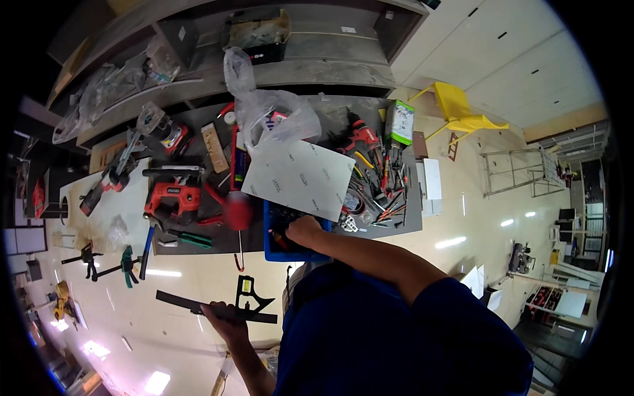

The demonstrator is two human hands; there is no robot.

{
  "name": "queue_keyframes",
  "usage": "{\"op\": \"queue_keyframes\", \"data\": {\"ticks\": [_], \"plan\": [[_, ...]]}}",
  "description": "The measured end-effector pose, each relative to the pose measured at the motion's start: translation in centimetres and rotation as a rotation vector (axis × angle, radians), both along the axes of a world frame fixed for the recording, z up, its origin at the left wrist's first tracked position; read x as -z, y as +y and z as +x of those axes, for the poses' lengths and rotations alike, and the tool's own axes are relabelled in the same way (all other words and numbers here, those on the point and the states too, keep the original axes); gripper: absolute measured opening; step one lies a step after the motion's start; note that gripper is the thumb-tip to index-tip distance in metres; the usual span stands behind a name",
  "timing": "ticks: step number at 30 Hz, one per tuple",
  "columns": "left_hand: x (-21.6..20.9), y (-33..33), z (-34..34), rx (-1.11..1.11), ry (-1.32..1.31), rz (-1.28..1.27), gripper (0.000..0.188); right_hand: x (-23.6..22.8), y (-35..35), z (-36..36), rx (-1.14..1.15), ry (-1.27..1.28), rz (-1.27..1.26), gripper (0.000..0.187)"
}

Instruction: The person picks up a drill bit and a metal ruler, then uses a try square to measure the drill bit's length. They repeat this process with several other drill bits, placing each measured bit back on the workbench.

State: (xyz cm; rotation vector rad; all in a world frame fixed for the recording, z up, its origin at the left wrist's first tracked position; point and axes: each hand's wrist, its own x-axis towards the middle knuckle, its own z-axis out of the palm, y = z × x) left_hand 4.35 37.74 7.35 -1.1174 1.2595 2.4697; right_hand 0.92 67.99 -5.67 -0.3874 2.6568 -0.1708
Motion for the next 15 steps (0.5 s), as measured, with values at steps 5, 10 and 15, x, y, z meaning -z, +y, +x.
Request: {"op": "queue_keyframes", "data": {"ticks": [5,10,15], "plan": [[0.0,0.0,-0.2,0.108,0.021,-0.013,0.04,-0.4,0.0,0.5,-0.038,0.02,-0.01,0.015],[-0.3,0.9,-1.1,0.102,0.006,-0.034,0.04,1.1,-0.4,1.0,0.056,0.036,-0.021,0.014],[0.3,0.8,-1.5,0.115,0.026,-0.007,0.04,1.4,-1.2,0.9,0.158,0.008,-0.059,0.017]]}}
